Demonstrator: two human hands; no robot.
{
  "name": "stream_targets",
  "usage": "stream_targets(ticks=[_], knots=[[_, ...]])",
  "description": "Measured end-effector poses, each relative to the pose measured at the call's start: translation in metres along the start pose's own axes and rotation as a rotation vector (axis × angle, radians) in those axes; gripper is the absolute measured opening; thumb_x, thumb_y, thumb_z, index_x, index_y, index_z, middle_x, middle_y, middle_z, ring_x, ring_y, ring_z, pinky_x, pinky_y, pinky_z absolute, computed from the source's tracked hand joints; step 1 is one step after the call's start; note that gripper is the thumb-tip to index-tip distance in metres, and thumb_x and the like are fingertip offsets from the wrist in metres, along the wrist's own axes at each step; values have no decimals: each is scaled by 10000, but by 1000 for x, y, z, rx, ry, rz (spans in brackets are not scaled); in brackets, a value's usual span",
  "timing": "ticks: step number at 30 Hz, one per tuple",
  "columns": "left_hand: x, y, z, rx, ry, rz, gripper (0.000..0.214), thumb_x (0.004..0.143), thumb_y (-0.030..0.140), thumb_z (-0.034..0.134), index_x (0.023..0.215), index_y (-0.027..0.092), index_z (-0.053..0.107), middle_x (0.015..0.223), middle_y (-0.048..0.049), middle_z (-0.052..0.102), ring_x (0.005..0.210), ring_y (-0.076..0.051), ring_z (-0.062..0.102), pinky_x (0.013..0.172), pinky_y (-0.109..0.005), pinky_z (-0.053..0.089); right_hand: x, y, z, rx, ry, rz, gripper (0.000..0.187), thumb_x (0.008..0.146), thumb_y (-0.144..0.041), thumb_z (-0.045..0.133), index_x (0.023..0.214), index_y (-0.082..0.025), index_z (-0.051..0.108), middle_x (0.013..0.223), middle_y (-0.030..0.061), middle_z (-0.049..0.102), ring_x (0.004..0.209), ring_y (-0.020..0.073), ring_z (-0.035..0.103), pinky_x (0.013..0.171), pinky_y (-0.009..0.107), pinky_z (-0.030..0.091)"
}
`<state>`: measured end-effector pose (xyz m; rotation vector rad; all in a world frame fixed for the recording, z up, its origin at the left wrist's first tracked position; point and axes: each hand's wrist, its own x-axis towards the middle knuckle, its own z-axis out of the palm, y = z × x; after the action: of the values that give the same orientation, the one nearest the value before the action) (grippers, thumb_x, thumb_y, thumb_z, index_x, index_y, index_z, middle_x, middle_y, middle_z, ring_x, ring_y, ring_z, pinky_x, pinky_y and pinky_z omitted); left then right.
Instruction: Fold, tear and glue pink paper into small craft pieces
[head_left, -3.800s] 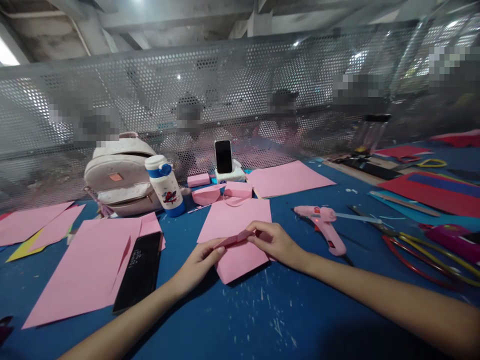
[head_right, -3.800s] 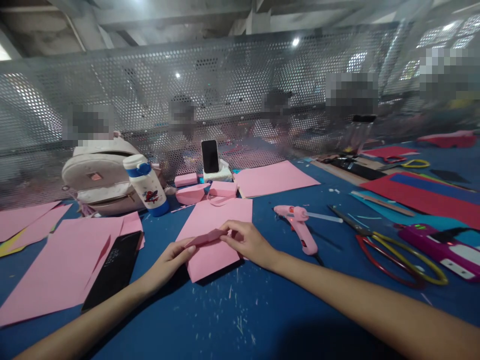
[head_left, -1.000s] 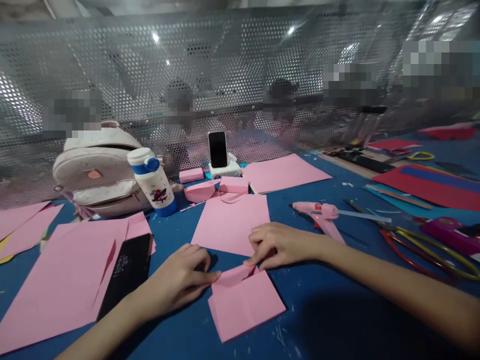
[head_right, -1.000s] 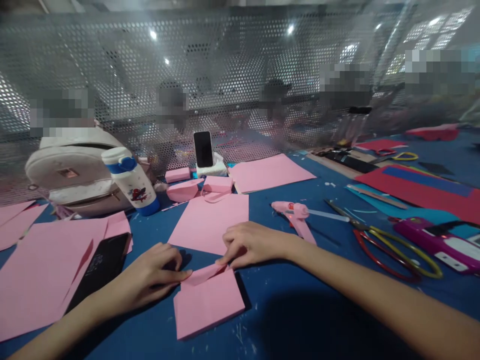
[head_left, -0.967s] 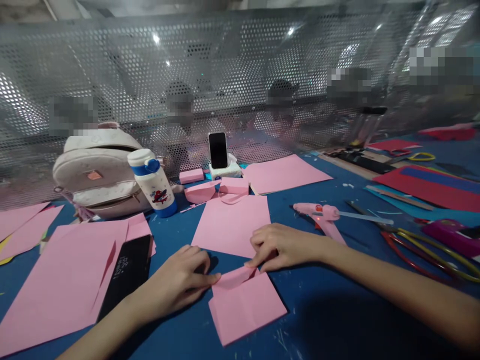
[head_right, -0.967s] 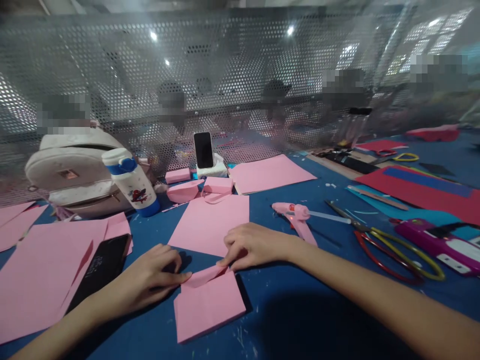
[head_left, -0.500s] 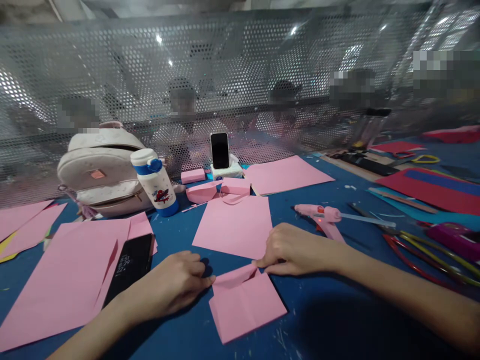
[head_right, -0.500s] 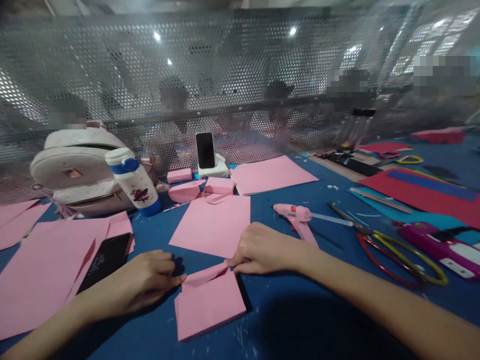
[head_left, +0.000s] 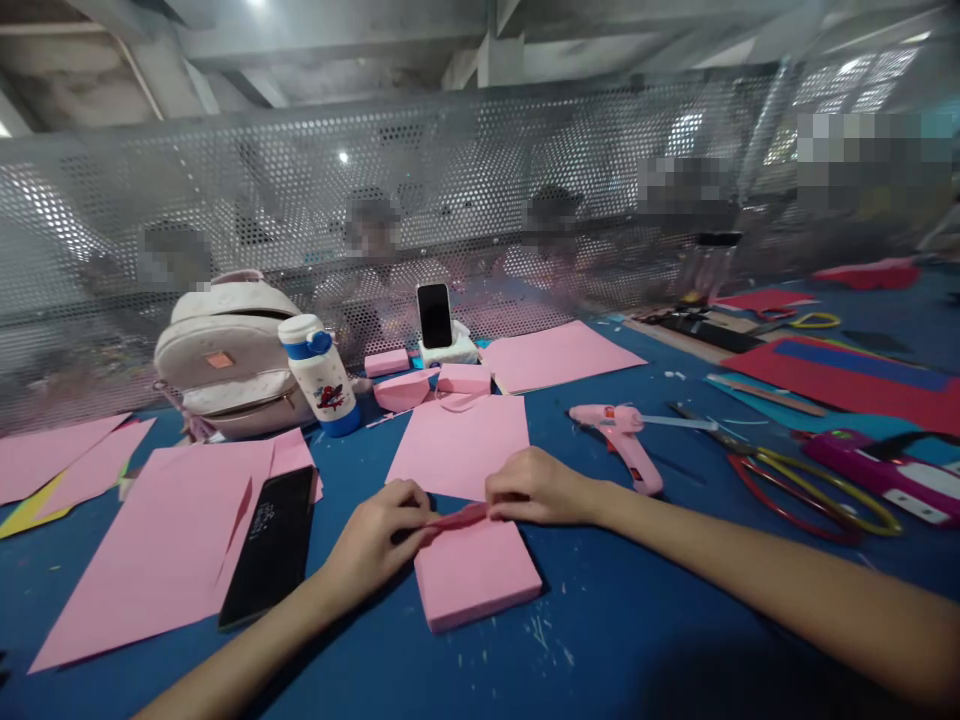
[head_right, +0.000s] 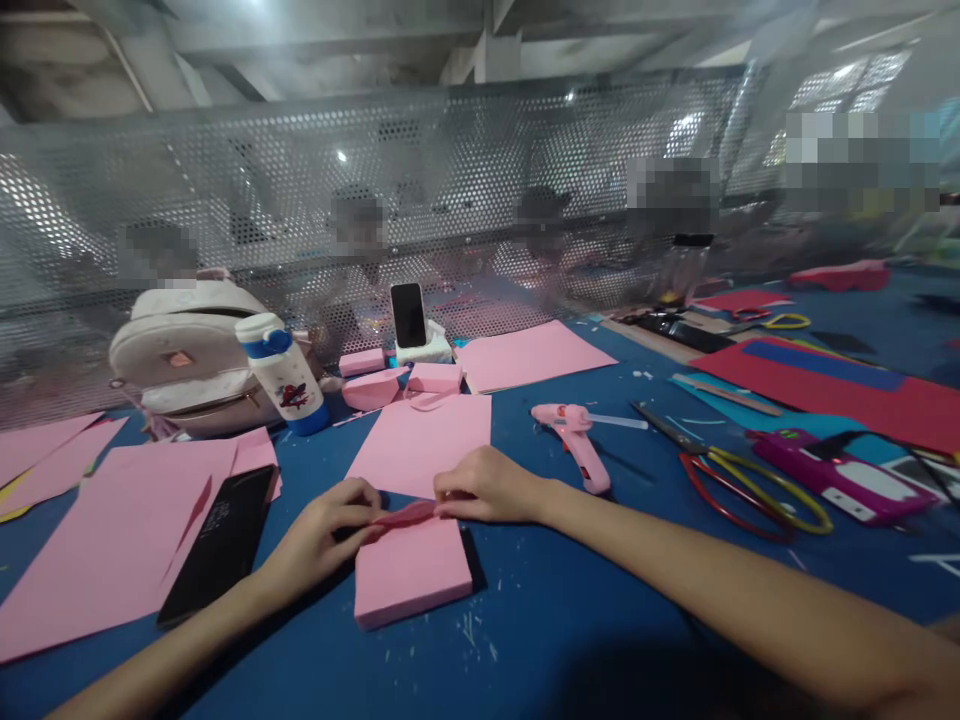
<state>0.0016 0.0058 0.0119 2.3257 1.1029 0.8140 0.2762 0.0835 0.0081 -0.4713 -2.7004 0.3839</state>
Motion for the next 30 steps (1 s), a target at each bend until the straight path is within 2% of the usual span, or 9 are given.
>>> stream_targets(ticks=[2, 5, 8, 10, 12, 15, 18, 23, 30], knots=[[3, 1, -3, -60, 81, -41, 219, 946, 220, 572, 892, 211, 784, 872, -48, 717, 815, -174, 667, 729, -250, 508, 0, -1, -1, 7, -3, 31, 369, 1035, -362, 397, 911, -172, 688, 737, 42, 707, 650, 148, 628, 636, 244, 377], [6, -2, -13, -58, 242, -96, 251, 956, 209, 534, 854, 167, 760, 896, -69, 761, 837, -202, 703, 742, -277, 539, 1, -2, -5, 7, 29, 74, 405, 1055, -362, 316, 1019, -164, 667, 772, 44, 710, 653, 153, 636, 627, 242, 371], [6, -2, -25, -42, 389, -122, 234, 958, 215, 528, 935, 170, 757, 1025, -84, 768, 963, -231, 705, 845, -323, 542, 1, -3, -8, 46, 70, 162, 427, 1046, -424, 317, 1110, -155, 642, 765, 40, 698, 636, 158, 630, 612, 241, 367], [4, 0, -28, 3, 425, -46, 240, 954, 181, 524, 1049, 196, 744, 1115, -78, 752, 1050, -229, 683, 923, -349, 518, 1, -4, -8, 113, 78, 223, 432, 1041, -451, 329, 1163, -158, 622, 694, 14, 674, 614, 153, 624, 628, 239, 379], [2, 2, -27, 104, 408, 107, 318, 942, 116, 508, 1165, 228, 705, 1174, -70, 734, 1086, -217, 666, 935, -359, 508, 2, -3, -7, 159, 79, 258, 431, 1029, -474, 367, 1204, -161, 607, 660, -4, 657, 608, 149, 623, 641, 235, 391], [0, 0, -20, 303, 356, 336, 412, 939, 53, 485, 1268, 247, 639, 1209, -74, 721, 1067, -207, 664, 873, -356, 510, 2, -1, -5, 156, 79, 273, 425, 990, -490, 464, 1223, -162, 603, 719, 11, 681, 635, 152, 625, 626, 231, 389], [-2, -5, -17, 411, 290, 455, 349, 976, 123, 525, 1305, 213, 597, 1199, -91, 722, 1053, -214, 663, 858, -368, 500, 2, -1, -4, 136, 55, 272, 401, 967, -466, 526, 1211, -158, 609, 717, 13, 686, 613, 148, 605, 598, 228, 373], [-3, -10, -20, 493, 241, 524, 445, 944, 359, 644, 1323, 143, 554, 1183, -126, 725, 1044, -237, 670, 877, -393, 508, 2, -3, -5, 104, 31, 246, 405, 953, -473, 553, 1181, -147, 626, 659, -4, 648, 538, 130, 542, 559, 229, 346], [-7, -8, -16, 661, 184, 539, 389, 985, 355, 567, 1293, 117, 588, 1251, -133, 697, 1094, -250, 664, 933, -404, 516, 1, -2, -4, 103, 54, 236, 488, 970, -510, 519, 1271, -132, 587, 659, -6, 628, 553, 130, 551, 566, 229, 361]])
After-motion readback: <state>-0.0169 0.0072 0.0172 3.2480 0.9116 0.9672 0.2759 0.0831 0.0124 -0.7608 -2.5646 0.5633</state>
